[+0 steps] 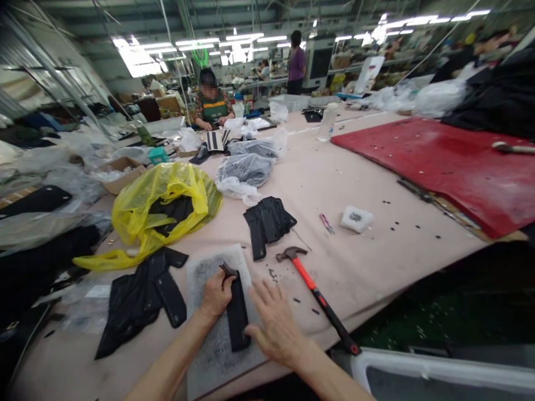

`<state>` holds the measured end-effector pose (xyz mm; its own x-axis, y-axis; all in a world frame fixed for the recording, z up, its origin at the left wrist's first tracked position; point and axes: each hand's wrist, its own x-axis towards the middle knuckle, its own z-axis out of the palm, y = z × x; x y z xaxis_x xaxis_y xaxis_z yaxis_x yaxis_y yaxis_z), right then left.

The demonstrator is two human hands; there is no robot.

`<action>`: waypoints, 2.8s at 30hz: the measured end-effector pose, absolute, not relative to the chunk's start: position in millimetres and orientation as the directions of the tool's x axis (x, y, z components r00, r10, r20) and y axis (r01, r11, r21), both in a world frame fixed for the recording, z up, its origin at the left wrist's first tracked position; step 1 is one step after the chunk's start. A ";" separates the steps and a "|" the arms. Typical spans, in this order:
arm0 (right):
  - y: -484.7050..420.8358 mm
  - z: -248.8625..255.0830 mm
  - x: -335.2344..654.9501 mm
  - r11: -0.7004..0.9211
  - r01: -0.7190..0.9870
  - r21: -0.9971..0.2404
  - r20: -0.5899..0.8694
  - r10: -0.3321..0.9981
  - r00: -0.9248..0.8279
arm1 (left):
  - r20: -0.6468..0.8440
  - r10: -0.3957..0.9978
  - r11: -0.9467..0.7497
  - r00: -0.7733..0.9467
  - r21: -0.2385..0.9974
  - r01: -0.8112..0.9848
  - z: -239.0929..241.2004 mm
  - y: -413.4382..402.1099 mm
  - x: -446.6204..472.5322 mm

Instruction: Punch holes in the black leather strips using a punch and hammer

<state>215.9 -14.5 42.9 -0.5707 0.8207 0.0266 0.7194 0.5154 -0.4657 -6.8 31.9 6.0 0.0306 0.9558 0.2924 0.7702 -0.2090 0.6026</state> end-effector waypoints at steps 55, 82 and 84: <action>36.5 16.0 171.2 0.468 0.636 -0.614 -0.019 0.797 -0.604 | 0.159 0.987 -0.114 -0.037 0.833 0.542 18.9 -6.5 -24.0; 5.0 14.4 322.3 -0.137 0.880 -0.454 -0.138 0.987 0.083 | 0.338 0.939 -0.268 0.063 0.604 0.751 0.2 -12.1 -11.1; 4.0 17.3 319.0 -0.227 0.697 -0.680 -0.308 0.951 0.009 | 0.317 0.948 -0.238 0.044 0.610 0.756 1.8 -13.0 -10.3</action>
